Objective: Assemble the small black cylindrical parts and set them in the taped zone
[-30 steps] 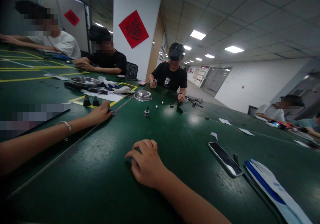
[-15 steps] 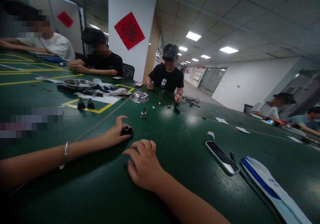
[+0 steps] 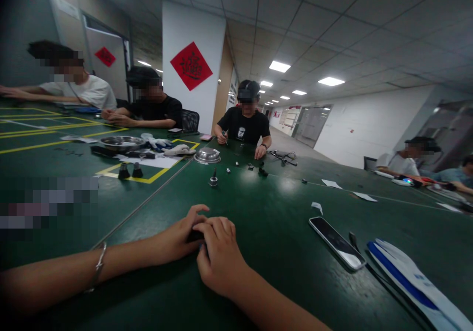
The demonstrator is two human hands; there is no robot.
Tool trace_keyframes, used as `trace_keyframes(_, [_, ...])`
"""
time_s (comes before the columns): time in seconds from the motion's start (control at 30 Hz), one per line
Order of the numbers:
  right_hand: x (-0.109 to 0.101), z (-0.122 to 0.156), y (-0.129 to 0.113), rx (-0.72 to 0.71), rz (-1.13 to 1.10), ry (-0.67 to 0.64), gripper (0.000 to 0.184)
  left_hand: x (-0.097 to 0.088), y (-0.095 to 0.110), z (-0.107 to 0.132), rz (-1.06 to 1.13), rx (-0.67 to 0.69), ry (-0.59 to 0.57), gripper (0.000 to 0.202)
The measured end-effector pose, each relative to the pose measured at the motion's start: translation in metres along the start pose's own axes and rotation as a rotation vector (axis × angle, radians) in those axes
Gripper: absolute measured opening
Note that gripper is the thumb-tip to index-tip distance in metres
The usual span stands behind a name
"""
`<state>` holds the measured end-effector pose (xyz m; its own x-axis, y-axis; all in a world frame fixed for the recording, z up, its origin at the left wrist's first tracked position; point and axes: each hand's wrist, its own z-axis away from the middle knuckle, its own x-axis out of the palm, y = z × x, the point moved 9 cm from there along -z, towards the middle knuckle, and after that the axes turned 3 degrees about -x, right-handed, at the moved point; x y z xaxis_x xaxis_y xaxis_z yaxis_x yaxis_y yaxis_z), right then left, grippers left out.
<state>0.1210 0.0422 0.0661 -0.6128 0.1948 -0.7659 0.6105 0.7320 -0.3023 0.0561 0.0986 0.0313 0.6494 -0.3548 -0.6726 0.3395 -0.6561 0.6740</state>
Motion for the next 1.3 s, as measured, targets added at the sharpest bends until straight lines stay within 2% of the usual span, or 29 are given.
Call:
trace_keyframes(0.1, [0.0,-0.001,-0.003,-0.045,-0.012,-0.009,0.04,0.001,0.007,0.001,0.082,0.041,-0.049,0.073])
trace_keyframes(0.2, [0.002,-0.002,-0.006,-0.073,-0.008,-0.037,0.038,0.001,0.012,0.003,0.162,0.093,-0.122,0.092])
trace_keyframes(0.27, [0.004,-0.001,-0.006,-0.073,0.007,-0.065,0.038,0.002,0.011,0.003,0.216,0.101,-0.184,0.102])
trace_keyframes(0.3, [0.005,-0.001,-0.006,-0.072,0.017,-0.083,0.039,0.002,0.008,0.003,0.257,0.094,-0.204,0.101])
trace_keyframes(0.37, [0.009,0.0,-0.005,-0.074,0.041,-0.124,0.039,-0.001,0.001,0.0,0.36,0.062,-0.18,0.086])
trace_keyframes(0.47, [0.016,0.002,-0.005,-0.082,0.076,-0.21,0.038,-0.011,-0.015,-0.006,0.468,-0.03,-0.033,0.058])
trace_keyframes(0.6, [0.02,0.004,-0.007,-0.103,0.077,-0.275,0.038,-0.016,-0.028,-0.01,0.46,-0.15,0.091,0.047])
trace_keyframes(0.7, [0.019,0.004,-0.009,-0.11,0.045,-0.266,0.037,-0.02,-0.027,-0.011,0.424,-0.171,0.148,0.038])
trace_keyframes(0.97, [0.018,0.002,-0.011,-0.123,0.028,-0.262,0.037,-0.028,-0.012,-0.011,0.225,-0.114,0.163,0.025])
trace_keyframes(1.17, [0.02,0.003,-0.009,-0.155,0.075,-0.273,0.018,-0.031,-0.014,-0.012,0.223,-0.146,0.194,0.021])
trace_keyframes(1.3, [0.022,0.004,-0.012,-0.205,0.09,-0.306,0.021,-0.027,-0.016,-0.013,0.218,-0.148,0.148,0.02])
